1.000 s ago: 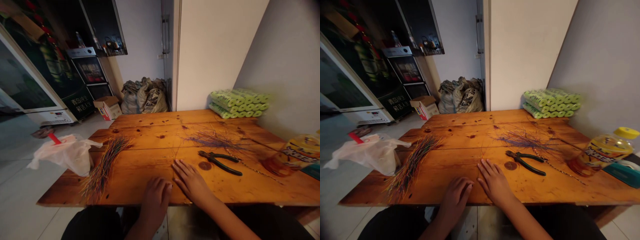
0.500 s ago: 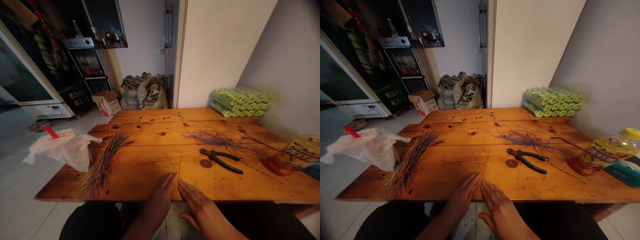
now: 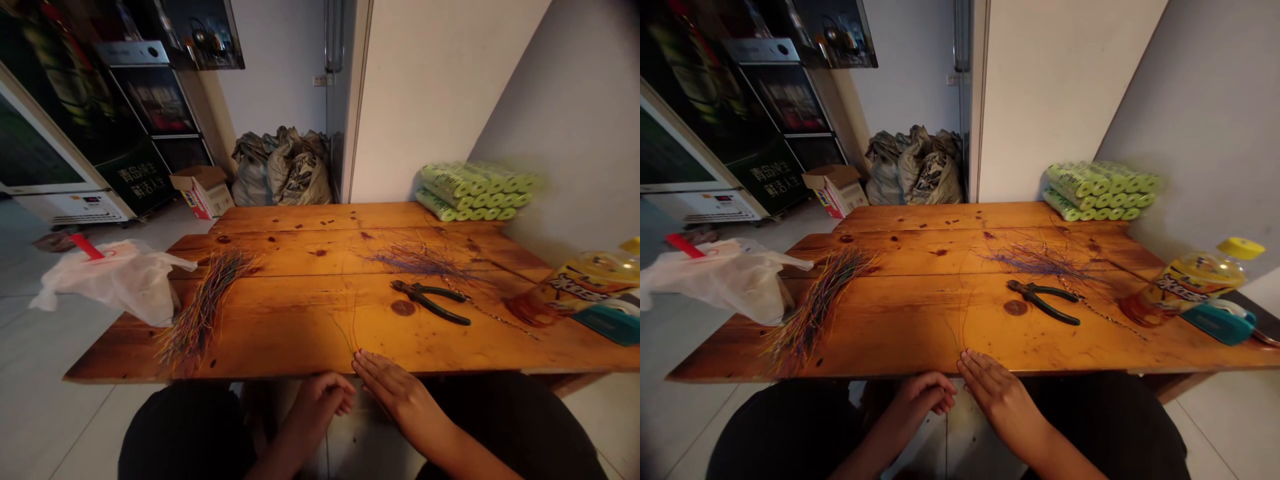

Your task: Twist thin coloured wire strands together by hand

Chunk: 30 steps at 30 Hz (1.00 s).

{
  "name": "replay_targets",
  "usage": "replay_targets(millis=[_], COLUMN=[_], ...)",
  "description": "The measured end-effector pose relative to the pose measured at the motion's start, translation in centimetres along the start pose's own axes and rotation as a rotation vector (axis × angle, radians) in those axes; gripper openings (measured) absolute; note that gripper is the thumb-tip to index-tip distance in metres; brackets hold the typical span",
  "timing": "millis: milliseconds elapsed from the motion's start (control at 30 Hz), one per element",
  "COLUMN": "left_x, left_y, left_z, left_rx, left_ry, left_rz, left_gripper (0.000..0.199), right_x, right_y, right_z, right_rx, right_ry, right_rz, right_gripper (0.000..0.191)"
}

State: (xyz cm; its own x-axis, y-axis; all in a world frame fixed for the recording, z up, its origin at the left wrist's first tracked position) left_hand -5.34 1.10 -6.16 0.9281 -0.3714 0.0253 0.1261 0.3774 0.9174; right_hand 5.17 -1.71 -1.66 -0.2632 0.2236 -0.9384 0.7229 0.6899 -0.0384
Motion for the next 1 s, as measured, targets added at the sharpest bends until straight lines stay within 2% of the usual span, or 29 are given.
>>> replay_targets(millis=[100,200,333,500,600,700,767,800,900,933,1000], left_x=[2.2,3.6,5.4,5.8,5.3,4.7,4.6,4.7,5.5,5.8,6.6], left_y=[-2.0,-1.9,-2.3,-4.0,-4.0,-3.2,-2.0,-1.4,-0.3,-0.1,0.1], left_z=[0.1,0.0,-0.4,-0.4,-0.1,0.4,0.7,0.9,1.2,1.4,1.6], left_rx=[-0.183,-0.204,-0.237,-0.243,-0.204,-0.166,-0.113,-0.085,-0.040,-0.032,-0.019], left_ry=[-0.170,-0.203,-0.284,-0.284,-0.222,-0.173,-0.203,-0.229,-0.320,-0.354,-0.416], left_rz=[0.207,0.516,0.822,0.784,0.701,0.614,0.567,0.540,0.451,0.435,0.438], left_gripper=[0.020,0.029,0.024,0.027,0.026,0.023,0.023,0.023,0.025,0.026,0.027], right_x=[-0.6,-1.2,-1.4,-2.0,-3.2,-3.5,-3.4,-3.3,-1.5,-0.7,1.2], right_y=[-0.2,-0.9,-1.9,-3.2,-3.6,-3.0,-1.5,0.1,4.9,5.2,4.3], right_z=[0.0,0.4,1.7,2.9,2.9,3.1,3.4,3.6,5.0,4.9,3.8], right_rx=[-0.007,-0.006,0.038,0.042,0.070,0.144,0.259,0.379,0.880,0.970,1.046], right_ry=[0.028,0.029,-0.002,-0.020,-0.023,-0.113,-0.105,-0.056,0.138,0.136,0.051], right_rz=[-0.016,-0.050,-0.127,-0.229,-0.315,-0.568,-0.844,-0.978,-1.242,-1.337,-1.592], right_gripper=[0.049,0.046,0.051,0.059,0.057,0.049,0.043,0.040,0.040,0.039,0.035])
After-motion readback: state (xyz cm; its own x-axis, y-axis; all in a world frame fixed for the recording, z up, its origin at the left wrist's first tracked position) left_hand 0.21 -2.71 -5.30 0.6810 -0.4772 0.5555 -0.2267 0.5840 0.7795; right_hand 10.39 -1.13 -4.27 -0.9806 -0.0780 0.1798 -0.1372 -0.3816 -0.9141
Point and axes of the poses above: each hand's wrist, its own z-axis away from the middle knuckle, its own x-axis out of the palm, y = z × x, the point moved 9 cm from there along -z, towards the middle knuckle
